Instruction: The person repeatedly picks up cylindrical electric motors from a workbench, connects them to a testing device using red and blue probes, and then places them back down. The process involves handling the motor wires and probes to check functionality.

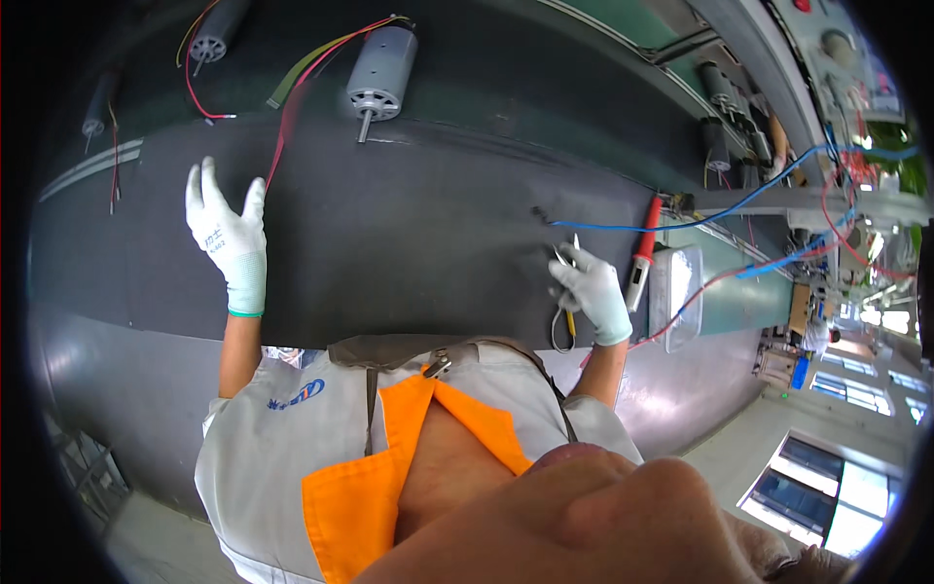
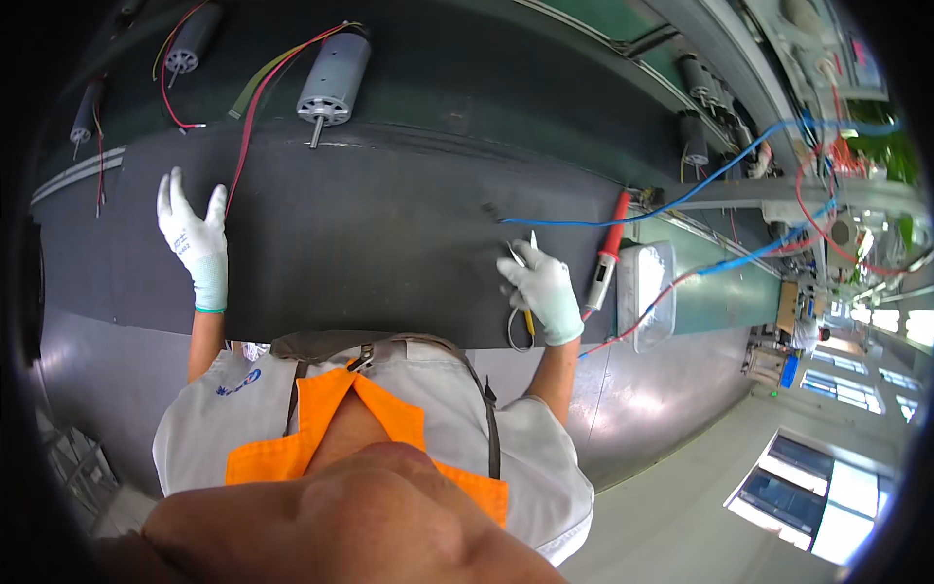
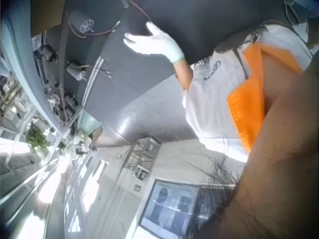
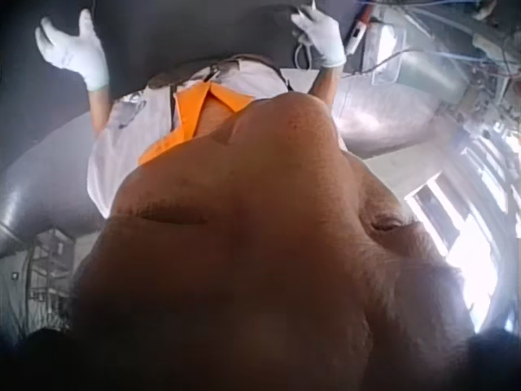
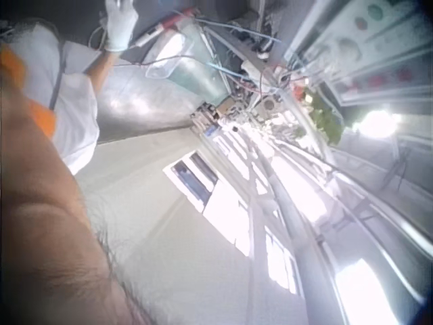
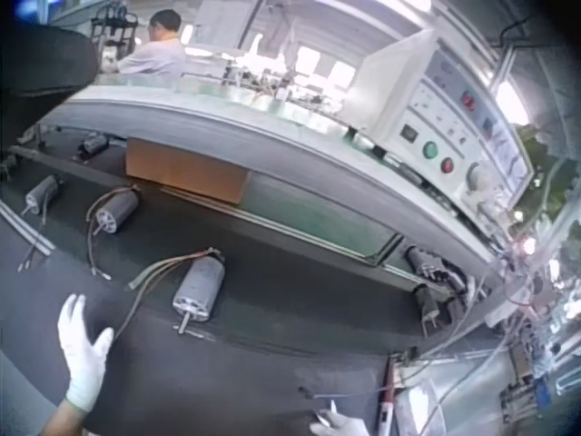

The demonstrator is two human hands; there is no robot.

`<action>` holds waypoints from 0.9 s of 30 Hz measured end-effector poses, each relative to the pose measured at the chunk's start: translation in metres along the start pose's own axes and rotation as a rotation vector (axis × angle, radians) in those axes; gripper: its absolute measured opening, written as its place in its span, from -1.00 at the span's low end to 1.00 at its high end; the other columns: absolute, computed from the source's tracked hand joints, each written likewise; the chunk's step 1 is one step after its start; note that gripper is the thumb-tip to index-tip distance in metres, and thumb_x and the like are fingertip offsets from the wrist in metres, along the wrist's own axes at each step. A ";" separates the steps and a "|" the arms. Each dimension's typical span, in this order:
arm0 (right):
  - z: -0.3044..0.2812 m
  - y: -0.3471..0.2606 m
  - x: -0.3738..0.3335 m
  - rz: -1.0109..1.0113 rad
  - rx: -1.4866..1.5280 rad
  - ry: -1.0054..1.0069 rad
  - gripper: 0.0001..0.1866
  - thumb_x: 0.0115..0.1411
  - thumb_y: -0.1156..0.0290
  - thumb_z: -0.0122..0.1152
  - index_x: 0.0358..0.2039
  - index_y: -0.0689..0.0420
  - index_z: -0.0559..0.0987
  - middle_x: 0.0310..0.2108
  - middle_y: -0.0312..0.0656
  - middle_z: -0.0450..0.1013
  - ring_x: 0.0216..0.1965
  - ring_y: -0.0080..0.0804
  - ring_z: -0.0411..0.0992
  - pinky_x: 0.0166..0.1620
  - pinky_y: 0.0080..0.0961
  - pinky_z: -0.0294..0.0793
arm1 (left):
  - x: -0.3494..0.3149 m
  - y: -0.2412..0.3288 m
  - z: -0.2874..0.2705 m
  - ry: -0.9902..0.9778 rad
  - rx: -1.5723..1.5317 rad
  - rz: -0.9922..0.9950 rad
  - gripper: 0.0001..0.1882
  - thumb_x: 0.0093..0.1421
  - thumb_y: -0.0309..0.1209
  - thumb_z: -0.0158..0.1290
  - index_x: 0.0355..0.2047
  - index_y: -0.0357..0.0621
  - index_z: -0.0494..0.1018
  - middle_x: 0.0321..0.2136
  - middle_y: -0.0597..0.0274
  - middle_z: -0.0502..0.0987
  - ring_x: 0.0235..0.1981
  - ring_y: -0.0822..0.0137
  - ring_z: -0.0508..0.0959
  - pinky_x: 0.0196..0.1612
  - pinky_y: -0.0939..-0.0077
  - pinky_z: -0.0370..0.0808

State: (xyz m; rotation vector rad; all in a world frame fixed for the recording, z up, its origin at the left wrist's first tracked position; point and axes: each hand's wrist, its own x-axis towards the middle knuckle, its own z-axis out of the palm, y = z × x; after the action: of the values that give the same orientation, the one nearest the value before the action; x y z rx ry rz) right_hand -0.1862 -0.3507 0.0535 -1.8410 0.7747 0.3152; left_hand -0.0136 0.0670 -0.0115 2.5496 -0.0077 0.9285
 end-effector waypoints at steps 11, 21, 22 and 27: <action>-0.109 -0.053 0.245 -0.668 -0.659 0.525 -0.36 0.20 0.09 0.38 0.20 0.18 0.51 0.01 0.16 0.58 0.07 0.12 0.55 0.09 -0.22 0.55 | 0.073 0.096 0.140 -0.215 0.142 0.638 -0.38 0.22 -0.16 0.23 0.29 0.16 0.40 0.28 0.13 0.36 0.27 -0.09 0.36 0.18 0.06 0.40; -0.294 -0.081 0.381 0.276 -0.868 1.141 -0.25 0.19 -0.05 0.15 0.23 0.22 0.33 0.20 0.14 0.44 0.18 0.06 0.48 0.28 0.07 0.31 | 0.144 0.087 0.253 -0.062 0.248 0.407 -0.43 0.31 -0.13 0.16 0.32 0.31 0.35 0.35 0.21 0.30 0.30 -0.12 0.34 0.17 -0.05 0.45; -0.331 -0.067 0.380 0.315 -0.762 1.197 -0.22 0.19 -0.09 0.15 0.26 0.20 0.31 0.21 0.14 0.42 0.17 0.02 0.48 0.26 0.12 0.30 | 0.144 0.101 0.254 -0.095 0.269 0.419 -0.42 0.30 -0.14 0.16 0.32 0.29 0.35 0.35 0.20 0.30 0.30 -0.13 0.34 0.22 -0.01 0.43; -0.361 -0.081 0.394 0.270 -0.520 1.296 -0.16 0.22 -0.20 0.07 0.33 0.17 0.33 0.30 0.10 0.33 0.28 0.06 0.38 0.25 0.03 0.41 | 0.143 0.080 0.253 -0.028 0.132 0.419 -0.39 0.28 -0.18 0.18 0.33 0.22 0.33 0.34 0.12 0.29 0.30 -0.20 0.31 0.20 -0.08 0.41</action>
State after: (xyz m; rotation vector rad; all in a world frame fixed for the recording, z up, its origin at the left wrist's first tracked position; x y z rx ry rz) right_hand 0.1119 -0.8014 0.0419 -2.3418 1.9553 -0.6734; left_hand 0.2408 -0.0856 -0.0656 2.7372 -0.5233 1.0717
